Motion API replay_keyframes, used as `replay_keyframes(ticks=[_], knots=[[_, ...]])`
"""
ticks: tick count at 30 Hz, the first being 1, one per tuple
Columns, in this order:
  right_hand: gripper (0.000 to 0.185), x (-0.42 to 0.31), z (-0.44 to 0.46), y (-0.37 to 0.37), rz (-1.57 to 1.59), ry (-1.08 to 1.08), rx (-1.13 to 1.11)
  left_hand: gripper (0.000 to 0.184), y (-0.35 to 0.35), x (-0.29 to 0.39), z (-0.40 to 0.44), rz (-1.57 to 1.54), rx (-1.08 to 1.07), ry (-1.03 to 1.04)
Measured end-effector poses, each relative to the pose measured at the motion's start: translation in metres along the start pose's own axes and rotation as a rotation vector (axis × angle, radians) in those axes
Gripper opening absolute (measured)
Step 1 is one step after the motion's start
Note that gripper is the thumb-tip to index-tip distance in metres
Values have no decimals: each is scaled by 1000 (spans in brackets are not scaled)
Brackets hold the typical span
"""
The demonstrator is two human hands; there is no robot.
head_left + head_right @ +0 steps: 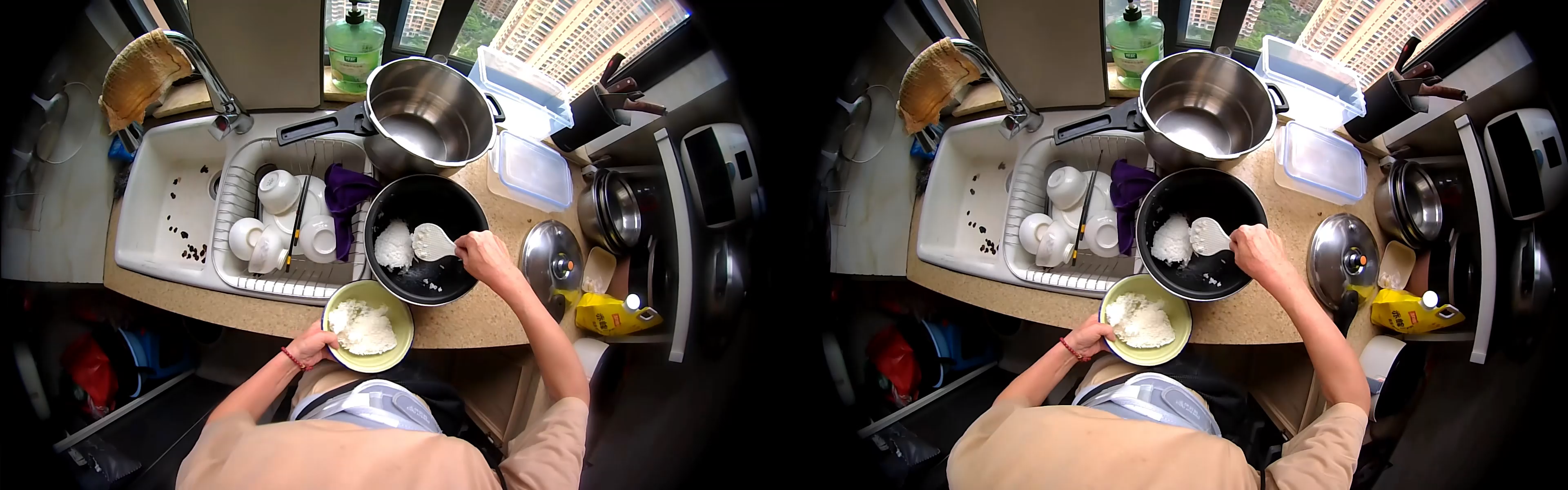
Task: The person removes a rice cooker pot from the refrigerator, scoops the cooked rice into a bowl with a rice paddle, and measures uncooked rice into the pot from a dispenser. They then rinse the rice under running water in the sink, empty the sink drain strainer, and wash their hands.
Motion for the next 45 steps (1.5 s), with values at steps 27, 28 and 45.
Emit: replay_keyframes(ticks=[27, 28, 45], knots=[[19, -17, 60, 65, 960, -110, -356, 70, -38, 90, -42, 32, 188, 552], [24, -21, 60, 63, 958, -100, -338, 70, -39, 97, -41, 46, 195, 593], [18, -83, 5, -42, 596, -289, -134, 68, 0, 160, -29, 216, 210, 596]])
Point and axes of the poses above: each hand's wrist, its own z-axis towards the middle knuckle, its own y-axis out of the palm, x = y × z, the point moved 4 cm from there along z, towards the middle knuckle, and after that the axes turned 15 degrees about -x, right-handed, at the moved point
